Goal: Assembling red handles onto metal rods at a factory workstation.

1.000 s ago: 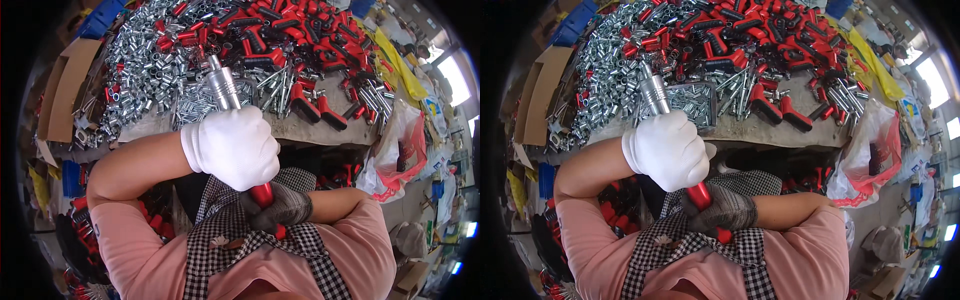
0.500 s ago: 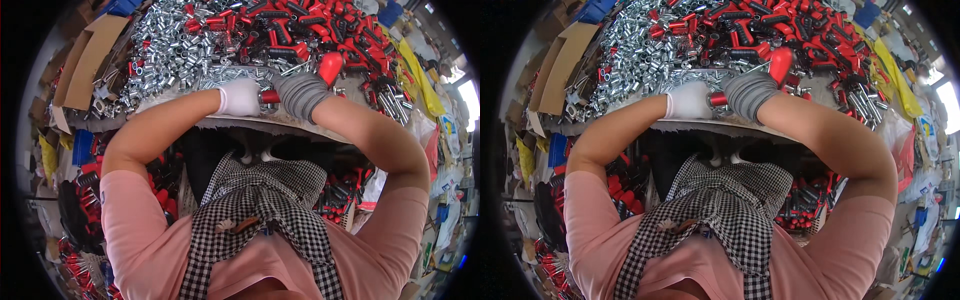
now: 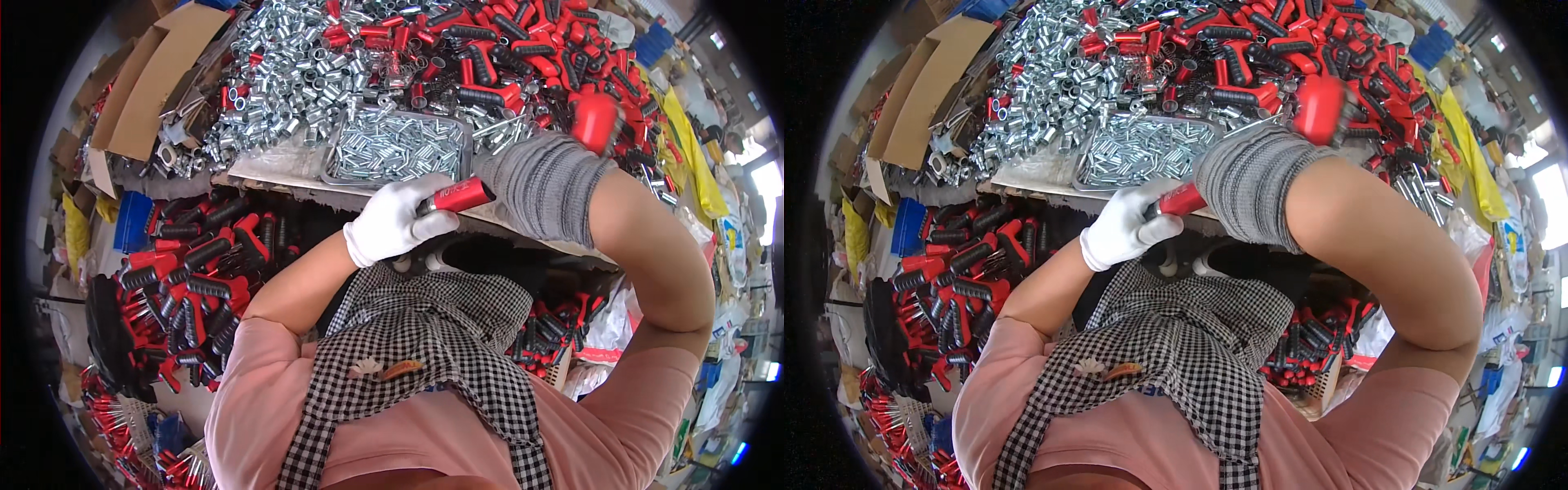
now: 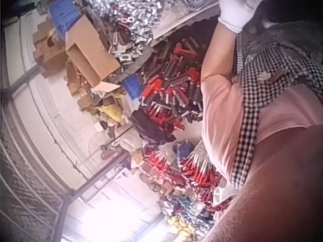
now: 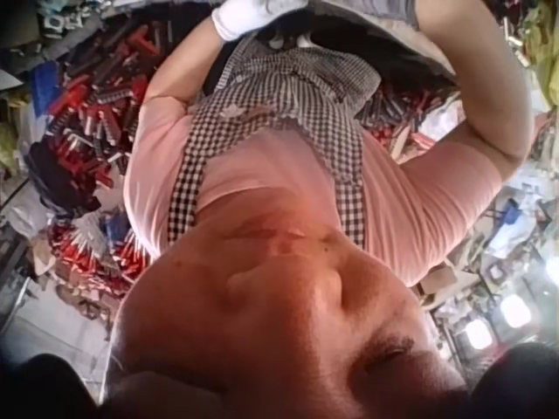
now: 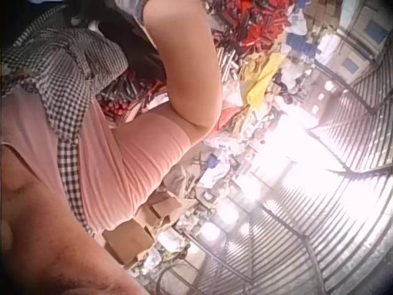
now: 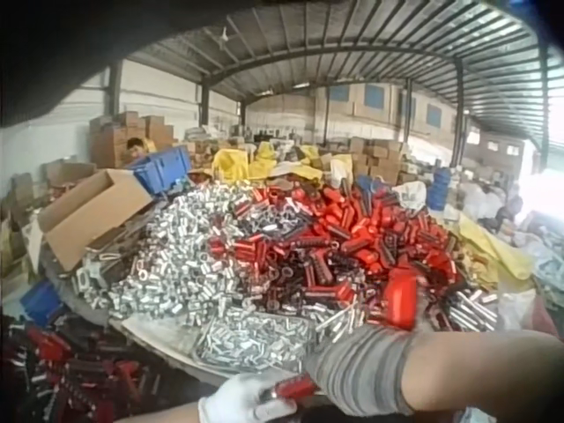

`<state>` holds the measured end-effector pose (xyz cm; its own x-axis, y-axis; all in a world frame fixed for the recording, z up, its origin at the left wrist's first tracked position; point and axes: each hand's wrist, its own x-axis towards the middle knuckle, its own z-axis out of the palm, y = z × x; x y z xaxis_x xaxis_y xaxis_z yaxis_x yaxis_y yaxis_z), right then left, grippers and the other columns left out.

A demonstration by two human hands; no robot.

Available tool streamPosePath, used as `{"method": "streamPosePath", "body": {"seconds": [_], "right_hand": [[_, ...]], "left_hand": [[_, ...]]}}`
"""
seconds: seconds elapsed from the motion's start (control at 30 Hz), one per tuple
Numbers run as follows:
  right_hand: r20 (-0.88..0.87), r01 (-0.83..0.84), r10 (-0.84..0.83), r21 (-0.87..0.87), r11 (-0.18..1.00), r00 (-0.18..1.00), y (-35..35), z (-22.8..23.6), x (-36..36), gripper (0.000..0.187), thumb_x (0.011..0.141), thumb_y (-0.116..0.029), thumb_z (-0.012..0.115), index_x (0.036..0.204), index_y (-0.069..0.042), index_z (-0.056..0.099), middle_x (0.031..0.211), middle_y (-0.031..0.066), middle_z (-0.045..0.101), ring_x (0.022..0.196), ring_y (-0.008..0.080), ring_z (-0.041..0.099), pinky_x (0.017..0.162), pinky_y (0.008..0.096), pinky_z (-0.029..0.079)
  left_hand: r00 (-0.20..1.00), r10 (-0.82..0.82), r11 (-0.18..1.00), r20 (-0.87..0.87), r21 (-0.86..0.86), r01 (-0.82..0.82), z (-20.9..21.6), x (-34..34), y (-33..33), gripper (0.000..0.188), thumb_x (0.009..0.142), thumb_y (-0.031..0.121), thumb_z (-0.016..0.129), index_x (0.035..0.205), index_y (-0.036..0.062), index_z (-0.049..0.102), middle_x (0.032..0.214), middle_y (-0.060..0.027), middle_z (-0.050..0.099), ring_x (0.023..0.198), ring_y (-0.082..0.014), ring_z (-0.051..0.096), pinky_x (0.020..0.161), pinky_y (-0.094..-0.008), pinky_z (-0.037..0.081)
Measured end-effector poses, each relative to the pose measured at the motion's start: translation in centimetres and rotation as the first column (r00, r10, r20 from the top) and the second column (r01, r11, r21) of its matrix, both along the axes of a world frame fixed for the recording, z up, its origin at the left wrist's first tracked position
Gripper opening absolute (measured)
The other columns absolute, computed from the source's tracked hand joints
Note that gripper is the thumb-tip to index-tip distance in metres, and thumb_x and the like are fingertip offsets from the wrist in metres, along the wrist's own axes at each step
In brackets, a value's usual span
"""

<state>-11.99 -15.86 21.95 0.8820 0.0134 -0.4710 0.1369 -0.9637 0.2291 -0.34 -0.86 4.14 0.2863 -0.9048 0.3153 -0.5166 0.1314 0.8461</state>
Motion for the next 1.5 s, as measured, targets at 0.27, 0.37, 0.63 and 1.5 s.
{"method": "streamPosePath", "body": {"seconds": [0.27,0.37,0.63,1.5], "right_hand": [[0.499,-0.133,-0.017,0.263,0.956,0.867,-2.6,1.3,-3.4,0.022,0.091,-0.021,0.064,0.099,-0.001,0.064,0.082,0.0168,0.069,0.076,0.0269,0.071,0.067,0.0439,0.054],[0.451,0.033,-0.505,0.721,0.692,0.736,-2.7,-0.1,-4.9,0.020,0.090,-0.021,0.062,0.093,-0.001,0.063,0.076,0.0080,0.065,0.069,0.0213,0.065,0.064,0.0338,0.050],[0.519,-0.389,-0.591,0.854,0.344,0.617,4.2,-12.6,-3.1,0.052,0.074,-0.018,0.087,0.121,-0.008,0.067,0.094,0.0093,0.072,0.076,0.0207,0.071,0.068,0.0340,0.055],[0.790,-0.591,-0.319,0.606,0.532,0.523,7.2,-14.7,-3.6,0.053,0.068,-0.013,0.086,0.116,-0.009,0.065,0.084,0.0081,0.064,0.071,0.0279,0.064,0.064,0.0388,0.053]], "left_hand": [[0.959,0.280,0.949,-0.042,-0.140,-0.283,0.0,0.1,2.3,0.033,0.075,0.015,0.076,0.104,0.0024,0.067,0.085,-0.0118,0.067,0.073,-0.0256,0.066,0.071,-0.0345,0.053],[0.949,0.301,0.934,-0.088,-0.172,-0.312,-0.2,0.1,3.1,0.035,0.073,0.015,0.077,0.104,0.0027,0.067,0.085,-0.0117,0.066,0.073,-0.0262,0.066,0.071,-0.0347,0.053],[0.966,0.258,0.887,0.036,-0.406,-0.222,-0.7,-0.6,2.6,0.032,0.069,0.020,0.078,0.095,0.0040,0.067,0.081,-0.0126,0.067,0.069,-0.0312,0.067,0.066,-0.0380,0.054],[0.919,0.265,0.728,0.293,-0.685,0.009,-2.0,1.3,2.5,0.030,0.066,0.008,0.085,0.081,0.0102,0.058,0.068,-0.0056,0.058,0.056,-0.0279,0.059,0.050,-0.0369,0.045]]}}
